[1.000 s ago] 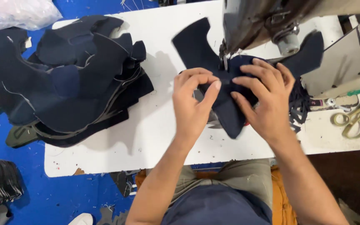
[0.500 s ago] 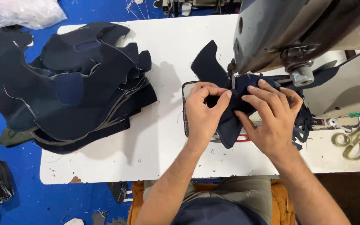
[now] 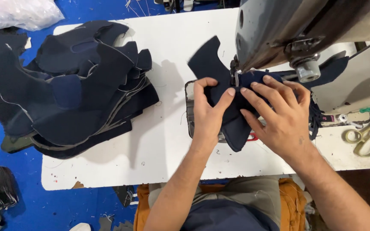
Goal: The person sews dark blue glove pieces using a sewing machine, repeatedly aligning the fabric under the needle and guiding it through the machine. They trim excess threads with scissors and handle multiple glove pieces from a pile on the table.
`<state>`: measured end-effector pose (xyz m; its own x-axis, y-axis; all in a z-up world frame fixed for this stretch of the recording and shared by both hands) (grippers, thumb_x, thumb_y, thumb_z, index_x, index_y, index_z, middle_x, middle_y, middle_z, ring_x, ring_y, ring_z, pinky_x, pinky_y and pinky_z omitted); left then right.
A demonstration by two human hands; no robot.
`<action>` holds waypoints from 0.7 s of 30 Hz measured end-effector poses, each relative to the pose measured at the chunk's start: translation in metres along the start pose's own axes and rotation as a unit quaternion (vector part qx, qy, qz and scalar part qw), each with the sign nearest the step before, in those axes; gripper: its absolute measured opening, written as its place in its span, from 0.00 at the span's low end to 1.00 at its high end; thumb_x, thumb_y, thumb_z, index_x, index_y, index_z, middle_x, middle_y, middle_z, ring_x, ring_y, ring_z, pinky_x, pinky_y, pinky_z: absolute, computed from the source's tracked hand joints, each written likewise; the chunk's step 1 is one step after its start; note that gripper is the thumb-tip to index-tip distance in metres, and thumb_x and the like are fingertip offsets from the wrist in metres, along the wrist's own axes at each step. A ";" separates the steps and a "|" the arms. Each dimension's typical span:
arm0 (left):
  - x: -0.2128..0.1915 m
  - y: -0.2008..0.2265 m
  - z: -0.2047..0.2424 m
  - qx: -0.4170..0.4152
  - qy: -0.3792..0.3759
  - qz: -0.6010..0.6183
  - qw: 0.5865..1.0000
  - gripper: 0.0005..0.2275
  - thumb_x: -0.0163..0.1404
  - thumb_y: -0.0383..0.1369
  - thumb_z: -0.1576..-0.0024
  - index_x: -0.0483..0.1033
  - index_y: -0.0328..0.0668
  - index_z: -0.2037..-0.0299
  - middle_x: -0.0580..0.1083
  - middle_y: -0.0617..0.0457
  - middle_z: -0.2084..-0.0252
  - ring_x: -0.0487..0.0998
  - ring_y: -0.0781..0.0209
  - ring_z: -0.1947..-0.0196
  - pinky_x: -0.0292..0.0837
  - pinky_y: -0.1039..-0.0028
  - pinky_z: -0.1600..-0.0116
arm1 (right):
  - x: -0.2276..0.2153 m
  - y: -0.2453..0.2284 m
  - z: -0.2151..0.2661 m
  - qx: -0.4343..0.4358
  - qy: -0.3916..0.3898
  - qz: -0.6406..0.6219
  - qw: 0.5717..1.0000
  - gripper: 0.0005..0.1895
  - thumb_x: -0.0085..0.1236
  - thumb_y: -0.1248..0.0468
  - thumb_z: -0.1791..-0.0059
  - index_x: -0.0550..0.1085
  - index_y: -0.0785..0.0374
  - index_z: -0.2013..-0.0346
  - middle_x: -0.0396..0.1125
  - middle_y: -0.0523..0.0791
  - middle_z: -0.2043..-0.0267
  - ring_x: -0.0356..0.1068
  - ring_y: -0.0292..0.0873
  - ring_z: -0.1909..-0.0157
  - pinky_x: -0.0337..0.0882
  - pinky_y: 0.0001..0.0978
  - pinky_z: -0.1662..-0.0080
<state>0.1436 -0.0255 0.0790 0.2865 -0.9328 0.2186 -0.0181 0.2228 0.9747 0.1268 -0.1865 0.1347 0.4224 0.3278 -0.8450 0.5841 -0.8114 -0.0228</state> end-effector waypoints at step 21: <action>0.000 -0.001 -0.030 0.041 -0.054 0.116 0.991 0.15 0.60 0.23 0.45 0.69 0.38 0.51 0.72 0.54 0.59 0.73 0.68 0.59 0.72 0.78 0.53 | 0.037 0.243 0.203 0.196 0.149 0.062 0.967 0.21 0.49 0.80 0.47 0.66 0.69 0.39 0.68 0.54 0.43 0.65 0.51 0.40 0.68 0.45 0.39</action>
<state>0.1727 -0.0169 0.0762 0.1619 -0.8853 0.4359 -0.1500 0.4145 0.8976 0.1433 -0.4695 -0.0106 0.6881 0.2938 -0.6635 0.2337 -0.9554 -0.1808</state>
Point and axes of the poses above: each hand's wrist, its own z-axis away from the middle knuckle, its own x-axis out of the palm, y = z × x, the point moved 1 cm from there along -z, towards the middle knuckle
